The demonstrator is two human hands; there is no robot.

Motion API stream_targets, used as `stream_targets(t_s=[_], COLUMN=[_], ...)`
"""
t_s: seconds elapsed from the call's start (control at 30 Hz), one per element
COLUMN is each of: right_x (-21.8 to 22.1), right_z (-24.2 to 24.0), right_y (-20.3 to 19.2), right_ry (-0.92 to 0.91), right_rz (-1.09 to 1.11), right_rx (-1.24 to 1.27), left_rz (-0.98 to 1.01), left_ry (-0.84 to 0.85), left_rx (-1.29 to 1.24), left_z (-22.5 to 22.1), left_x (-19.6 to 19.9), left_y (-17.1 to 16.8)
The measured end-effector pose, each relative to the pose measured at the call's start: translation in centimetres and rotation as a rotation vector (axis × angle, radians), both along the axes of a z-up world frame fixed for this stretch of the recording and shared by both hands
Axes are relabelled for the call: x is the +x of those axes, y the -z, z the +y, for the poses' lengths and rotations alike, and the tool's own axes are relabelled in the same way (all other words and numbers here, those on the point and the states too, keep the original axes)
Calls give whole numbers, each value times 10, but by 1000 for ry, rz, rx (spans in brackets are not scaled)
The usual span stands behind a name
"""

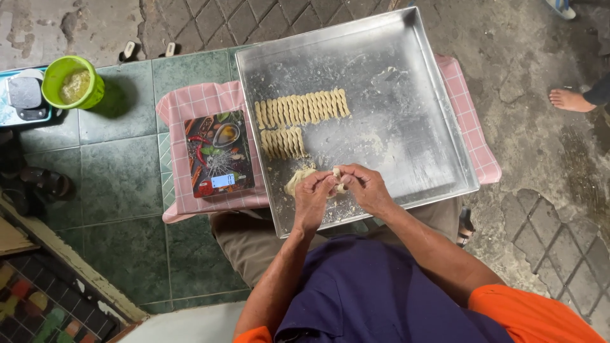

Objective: Rolling and braiding dough strips to create individual snacks on a tray.

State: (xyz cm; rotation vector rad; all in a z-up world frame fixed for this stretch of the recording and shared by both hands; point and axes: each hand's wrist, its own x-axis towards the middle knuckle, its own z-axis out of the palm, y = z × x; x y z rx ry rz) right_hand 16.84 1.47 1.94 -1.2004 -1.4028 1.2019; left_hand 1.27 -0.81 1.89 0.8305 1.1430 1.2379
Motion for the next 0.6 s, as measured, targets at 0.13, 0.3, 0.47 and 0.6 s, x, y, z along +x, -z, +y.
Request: stream_targets(t_s=[0.13,0.3,0.47,0.6], right_x=[-1,14,3,12], right_z=[-1,1,3,7], right_y=[3,58,12,32], right_ry=[-87,-38,-103,-37], right_rz=[-70,-13,74,-47], right_rx=[18,-4,114,81], left_rz=[-37,42,18,307], left_ry=[-16,-8,43,99], left_rx=[31,63,26,53], left_z=[-1,-2,-2,1], left_x=[5,2,6,0], left_y=[2,-3,1,27])
